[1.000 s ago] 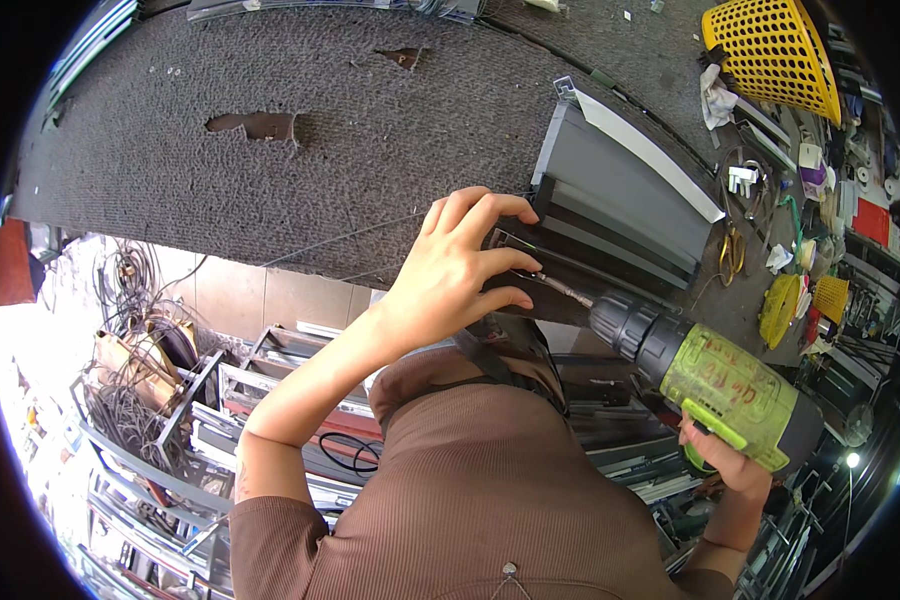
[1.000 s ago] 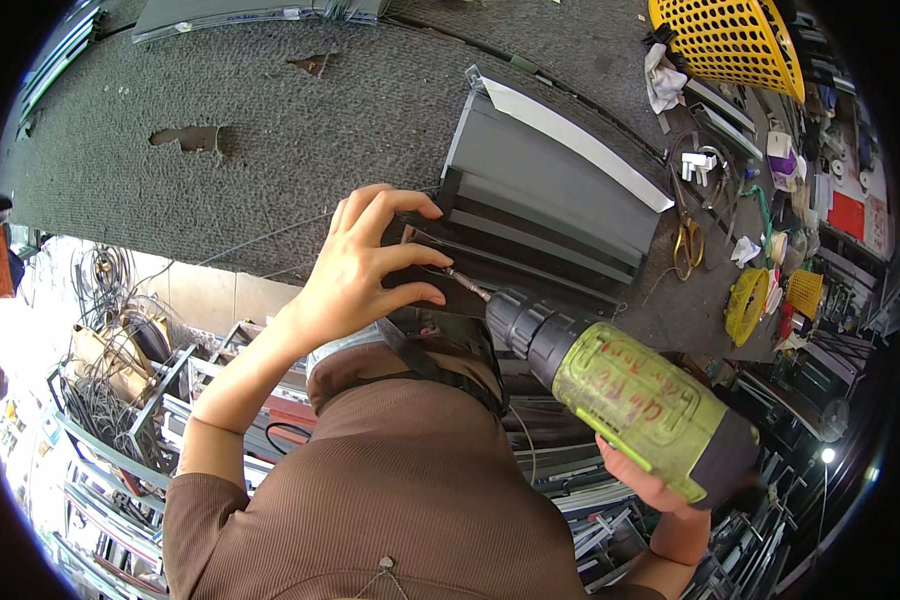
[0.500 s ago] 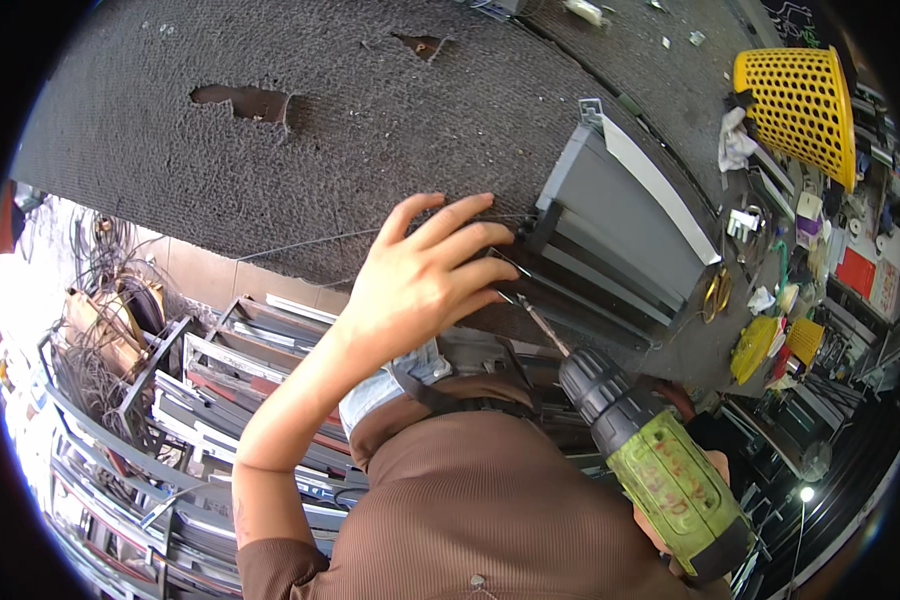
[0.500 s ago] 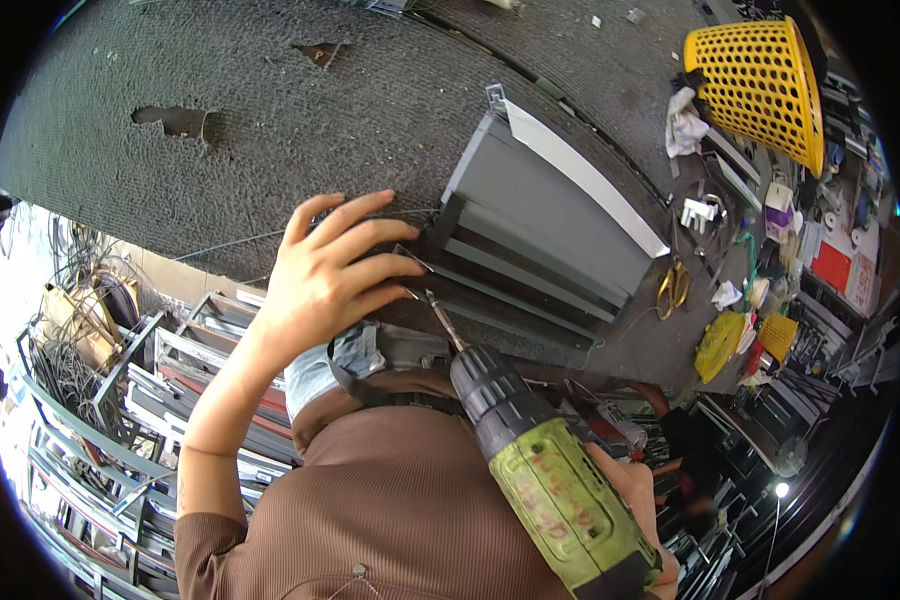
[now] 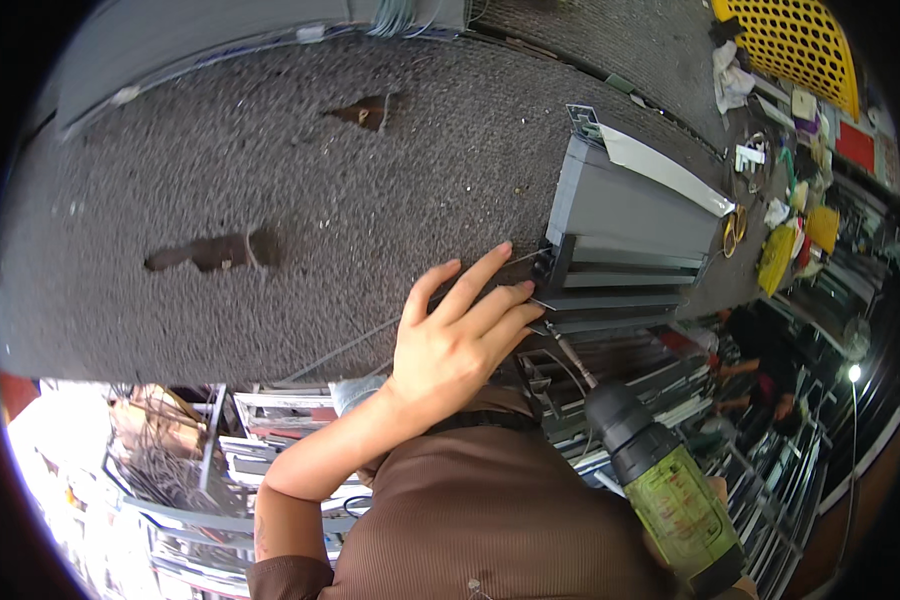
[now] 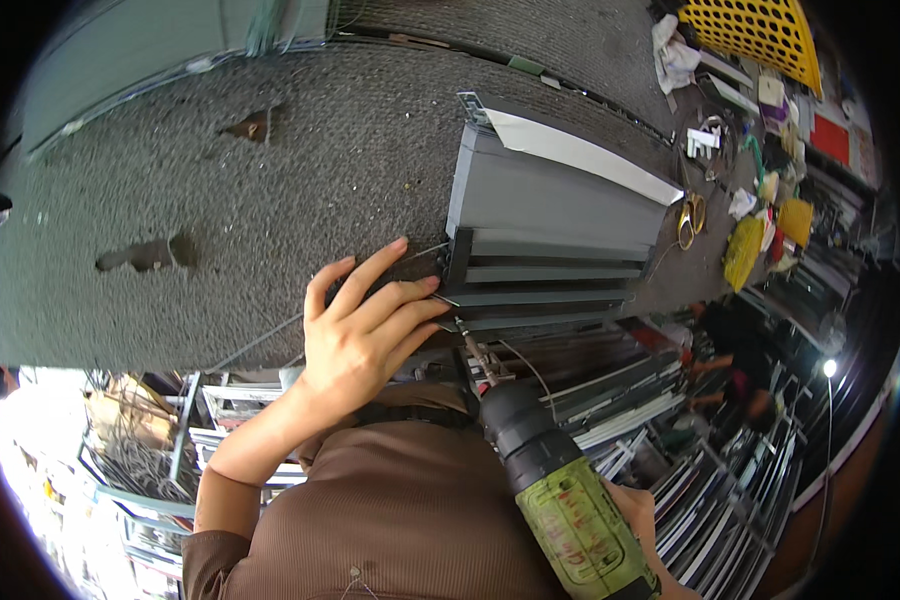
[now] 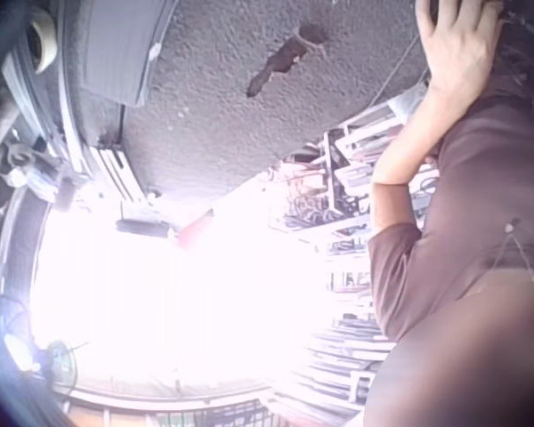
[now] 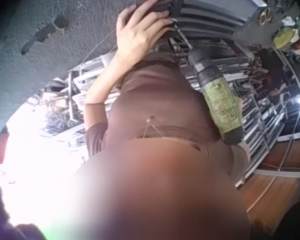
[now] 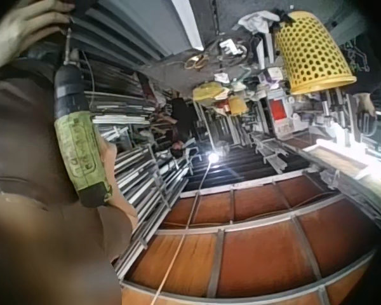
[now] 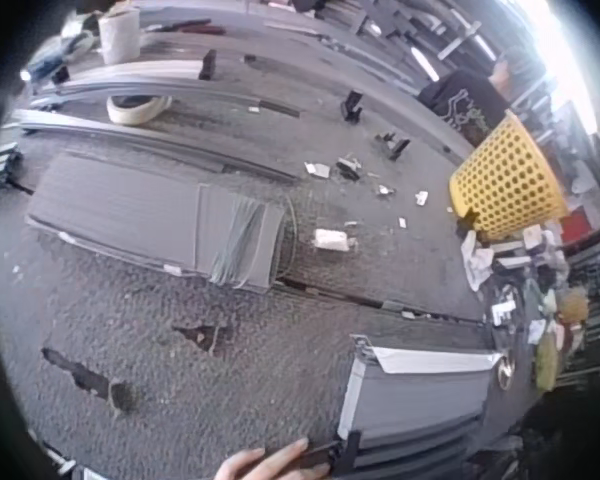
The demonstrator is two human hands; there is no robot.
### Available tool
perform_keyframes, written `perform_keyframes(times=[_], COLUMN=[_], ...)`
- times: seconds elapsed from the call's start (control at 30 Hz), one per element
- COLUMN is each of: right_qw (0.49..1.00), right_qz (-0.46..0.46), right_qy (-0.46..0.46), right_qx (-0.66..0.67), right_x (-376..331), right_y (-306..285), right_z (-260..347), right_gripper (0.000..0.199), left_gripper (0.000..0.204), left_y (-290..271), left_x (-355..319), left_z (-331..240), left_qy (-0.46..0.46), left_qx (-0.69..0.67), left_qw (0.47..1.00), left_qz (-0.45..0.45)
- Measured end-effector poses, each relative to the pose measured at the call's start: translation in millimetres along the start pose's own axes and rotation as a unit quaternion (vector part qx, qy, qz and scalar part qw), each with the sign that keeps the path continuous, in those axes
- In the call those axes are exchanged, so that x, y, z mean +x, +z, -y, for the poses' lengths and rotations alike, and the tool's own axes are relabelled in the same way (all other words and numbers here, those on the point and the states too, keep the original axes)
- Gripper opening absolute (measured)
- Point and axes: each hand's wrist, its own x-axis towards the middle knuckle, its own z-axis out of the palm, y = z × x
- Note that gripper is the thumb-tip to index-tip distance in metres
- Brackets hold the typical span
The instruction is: The person assembles a metal frame by aligning metal profiles and securing them with screws using a cordless drill. They handle metal profiles, screws, and a drill, working at a cluttered workbench.
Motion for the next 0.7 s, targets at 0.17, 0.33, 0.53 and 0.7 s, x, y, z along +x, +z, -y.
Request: perform_keyframes(times=[0.17,0.33,0.53,0.7], right_qw=[0.973,0.956,0.969,0.962], right_qz=[-0.131,-0.098,-0.014,0.011], right_qy=[-0.161,-0.171,-0.149,-0.155], right_qx=[-0.103,-0.218,-0.199,-0.224], right_x=[-13,-19,-4,-1], right_y=[26,16,-2,-10], right_z=[-11,40,119,133], right_gripper=[0.032,0.028,0.029,0.038], left_gripper=[0.022,0.021,0.018,0.017], left_y=[1,3,8,10], left_x=[4,8,8,8], left_z=[7,10,10,11], left_qy=[0.02,0.016,0.008,0.013], left_qx=[0.03,0.031,0.025,0.034], left_qw=[0.999,0.999,1.0,0.999], left_qz=[0.028,0.033,0.017,-0.004])
